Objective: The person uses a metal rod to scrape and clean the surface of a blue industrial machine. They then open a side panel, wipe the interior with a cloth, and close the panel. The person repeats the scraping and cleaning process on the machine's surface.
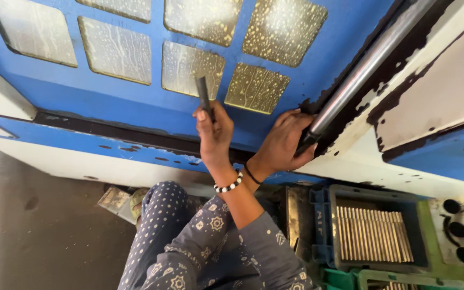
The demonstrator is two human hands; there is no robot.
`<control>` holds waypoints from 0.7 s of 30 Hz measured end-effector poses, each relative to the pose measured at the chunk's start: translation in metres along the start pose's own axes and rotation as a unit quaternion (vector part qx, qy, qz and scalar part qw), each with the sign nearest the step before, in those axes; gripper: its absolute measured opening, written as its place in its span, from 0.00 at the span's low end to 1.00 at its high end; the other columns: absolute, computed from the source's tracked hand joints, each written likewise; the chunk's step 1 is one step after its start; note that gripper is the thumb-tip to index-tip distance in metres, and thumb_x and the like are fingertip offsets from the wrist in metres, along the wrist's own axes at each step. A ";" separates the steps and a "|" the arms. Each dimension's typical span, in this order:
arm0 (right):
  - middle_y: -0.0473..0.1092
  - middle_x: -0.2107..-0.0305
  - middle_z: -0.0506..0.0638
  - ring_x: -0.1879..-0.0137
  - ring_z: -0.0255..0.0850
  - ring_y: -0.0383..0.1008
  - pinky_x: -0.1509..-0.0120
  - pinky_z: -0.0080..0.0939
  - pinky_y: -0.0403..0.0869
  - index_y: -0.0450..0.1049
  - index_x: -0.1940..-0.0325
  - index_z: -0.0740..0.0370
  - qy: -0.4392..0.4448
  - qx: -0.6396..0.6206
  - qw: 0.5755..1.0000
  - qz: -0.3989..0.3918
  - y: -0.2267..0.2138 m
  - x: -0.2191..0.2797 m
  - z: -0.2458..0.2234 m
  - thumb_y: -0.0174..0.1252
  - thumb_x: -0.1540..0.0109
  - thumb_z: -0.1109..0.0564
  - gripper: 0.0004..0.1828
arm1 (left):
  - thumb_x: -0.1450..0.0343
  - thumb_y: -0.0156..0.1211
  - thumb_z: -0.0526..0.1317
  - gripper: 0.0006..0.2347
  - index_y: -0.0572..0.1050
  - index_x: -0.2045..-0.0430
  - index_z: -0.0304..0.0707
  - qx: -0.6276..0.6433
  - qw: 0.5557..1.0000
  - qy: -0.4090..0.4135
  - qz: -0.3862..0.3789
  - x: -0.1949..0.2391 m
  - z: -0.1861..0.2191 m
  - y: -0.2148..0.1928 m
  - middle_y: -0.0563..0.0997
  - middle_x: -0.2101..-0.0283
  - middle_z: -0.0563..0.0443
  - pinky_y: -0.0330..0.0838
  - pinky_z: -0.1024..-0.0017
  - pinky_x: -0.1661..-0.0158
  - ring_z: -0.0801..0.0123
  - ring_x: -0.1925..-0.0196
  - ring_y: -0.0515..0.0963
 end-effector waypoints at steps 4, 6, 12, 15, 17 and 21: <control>0.65 0.69 0.40 0.65 0.25 0.59 0.62 0.29 0.60 0.69 0.55 0.63 -0.014 0.039 0.999 0.005 0.001 0.001 -0.009 0.58 0.30 0.48 0.15 | 0.30 0.63 0.40 0.25 0.63 0.41 0.25 0.010 1.000 0.017 0.008 -0.002 0.005 -0.003 0.74 0.44 0.32 0.57 0.50 0.29 0.42 0.39 0.74; 0.63 0.71 0.39 0.66 0.25 0.59 0.63 0.29 0.59 0.70 0.54 0.63 -0.013 0.047 0.999 0.012 -0.001 0.004 -0.012 0.57 0.30 0.50 0.13 | 0.29 0.62 0.41 0.25 0.63 0.41 0.25 0.014 1.000 0.019 0.015 -0.001 0.008 -0.006 0.73 0.43 0.32 0.57 0.49 0.28 0.42 0.38 0.73; 0.62 0.73 0.39 0.67 0.25 0.58 0.64 0.29 0.57 0.70 0.54 0.64 -0.024 0.061 0.997 0.028 -0.013 0.009 -0.010 0.57 0.28 0.50 0.13 | 0.29 0.60 0.41 0.24 0.64 0.41 0.25 0.017 1.000 -0.001 0.026 0.000 0.009 -0.005 0.74 0.45 0.32 0.57 0.49 0.28 0.43 0.39 0.74; 0.62 0.73 0.40 0.68 0.25 0.58 0.65 0.29 0.58 0.69 0.52 0.64 -0.029 0.031 0.998 0.037 -0.012 0.011 -0.008 0.57 0.29 0.50 0.14 | 0.28 0.59 0.41 0.23 0.64 0.41 0.26 0.023 0.999 -0.006 0.023 -0.001 0.011 -0.007 0.74 0.45 0.33 0.57 0.49 0.28 0.43 0.40 0.74; 0.62 0.74 0.40 0.69 0.25 0.59 0.67 0.29 0.59 0.68 0.50 0.64 -0.028 0.001 0.999 0.038 -0.010 0.009 -0.010 0.58 0.30 0.49 0.16 | 0.28 0.59 0.41 0.23 0.65 0.41 0.26 0.027 0.999 -0.005 0.021 -0.002 0.014 -0.009 0.74 0.46 0.33 0.56 0.49 0.28 0.43 0.40 0.74; 0.61 0.77 0.41 0.73 0.25 0.58 0.72 0.27 0.57 0.66 0.47 0.65 -0.022 -0.045 0.998 0.026 -0.007 0.003 -0.019 0.60 0.32 0.45 0.22 | 0.28 0.58 0.41 0.22 0.66 0.42 0.26 0.028 0.999 -0.011 0.031 -0.003 0.017 -0.011 0.75 0.47 0.33 0.56 0.49 0.28 0.43 0.41 0.74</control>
Point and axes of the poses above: each hand's wrist, its own x-axis away from the middle knuckle, its own y-axis out of the palm, z = x × y, the point moved 5 cm from there along -x, towards the middle knuckle
